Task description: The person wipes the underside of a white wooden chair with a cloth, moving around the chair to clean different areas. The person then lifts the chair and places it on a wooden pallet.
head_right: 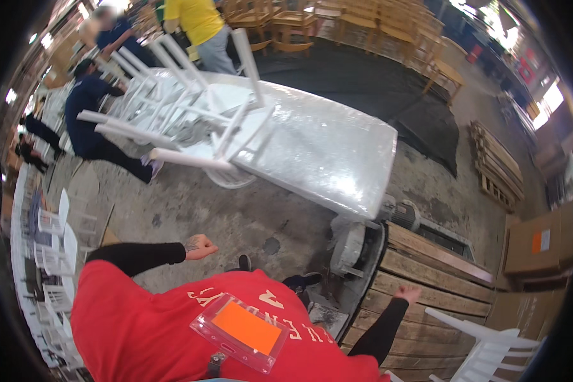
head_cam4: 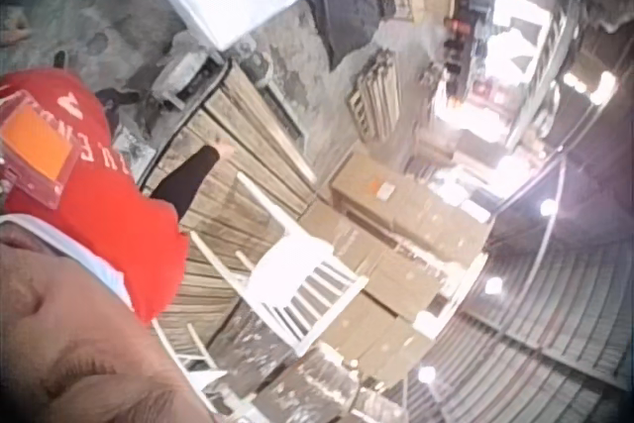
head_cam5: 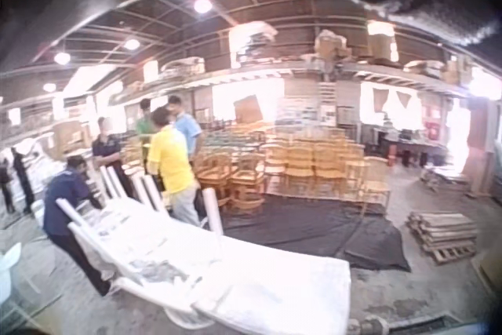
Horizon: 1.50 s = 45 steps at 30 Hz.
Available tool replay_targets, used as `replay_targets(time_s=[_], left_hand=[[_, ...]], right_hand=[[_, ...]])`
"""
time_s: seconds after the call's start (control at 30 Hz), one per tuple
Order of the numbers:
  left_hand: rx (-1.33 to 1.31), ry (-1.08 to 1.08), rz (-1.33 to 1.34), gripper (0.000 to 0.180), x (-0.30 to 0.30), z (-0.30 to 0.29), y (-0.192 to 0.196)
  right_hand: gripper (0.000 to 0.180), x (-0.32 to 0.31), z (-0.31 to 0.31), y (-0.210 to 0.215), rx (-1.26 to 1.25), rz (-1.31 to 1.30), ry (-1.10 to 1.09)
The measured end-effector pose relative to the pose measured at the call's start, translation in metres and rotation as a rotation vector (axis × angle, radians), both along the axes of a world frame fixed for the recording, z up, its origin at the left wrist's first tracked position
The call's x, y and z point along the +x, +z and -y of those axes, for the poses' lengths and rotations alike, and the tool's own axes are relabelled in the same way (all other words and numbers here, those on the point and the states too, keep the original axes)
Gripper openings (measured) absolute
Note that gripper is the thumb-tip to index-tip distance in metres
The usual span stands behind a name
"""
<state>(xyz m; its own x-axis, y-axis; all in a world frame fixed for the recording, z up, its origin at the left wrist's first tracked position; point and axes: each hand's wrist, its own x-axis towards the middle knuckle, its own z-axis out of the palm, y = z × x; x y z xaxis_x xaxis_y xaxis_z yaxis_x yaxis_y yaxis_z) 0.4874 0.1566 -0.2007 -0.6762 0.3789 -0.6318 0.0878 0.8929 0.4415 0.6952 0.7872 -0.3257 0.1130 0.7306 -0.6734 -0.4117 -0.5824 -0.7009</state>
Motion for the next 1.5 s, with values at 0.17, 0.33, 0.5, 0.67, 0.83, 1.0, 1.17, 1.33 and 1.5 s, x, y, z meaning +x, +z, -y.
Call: replay_targets(time_s=[0.17,0.33,0.5,0.67,0.83,1.0,1.17,1.33,1.5], left_hand=[[0.441,1.035,0.118,0.034,0.043,0.058,-0.068],[0.694,1.373,0.049,0.03,0.079,0.099,-0.086],[0.728,1.348,-0.013,0.033,0.027,0.158,-0.053],[0.834,1.485,-0.299,0.045,-0.055,0.217,-0.003],[1.232,1.347,-0.23,0.063,-0.129,0.283,0.068],[1.382,1.334,-0.068,0.076,-0.229,0.319,0.103],[1.376,1.293,0.399,0.085,-0.34,0.354,0.084],[1.148,0.929,1.001,0.086,-0.425,0.372,0.039],[0.907,0.958,1.247,0.06,-0.467,0.365,0.033]], right_hand=[[0.016,-0.164,0.115,-0.017,0.334,-0.016,0.76],[0.024,-0.275,0.354,0.005,0.198,-0.041,1.522],[0.036,-0.346,0.427,0.05,0.237,-0.219,1.769],[0.037,-0.44,0.439,0.066,0.256,-0.122,1.651],[0.048,-0.522,0.464,0.05,0.273,-0.036,1.552],[0.052,-0.572,0.489,0.023,0.206,-0.141,1.604],[0.049,-0.593,0.506,-0.014,0.179,0.039,1.393],[0.076,-0.599,0.53,-0.016,0.462,0.387,1.31],[0.069,-0.59,0.534,0.002,0.483,0.322,1.272]])
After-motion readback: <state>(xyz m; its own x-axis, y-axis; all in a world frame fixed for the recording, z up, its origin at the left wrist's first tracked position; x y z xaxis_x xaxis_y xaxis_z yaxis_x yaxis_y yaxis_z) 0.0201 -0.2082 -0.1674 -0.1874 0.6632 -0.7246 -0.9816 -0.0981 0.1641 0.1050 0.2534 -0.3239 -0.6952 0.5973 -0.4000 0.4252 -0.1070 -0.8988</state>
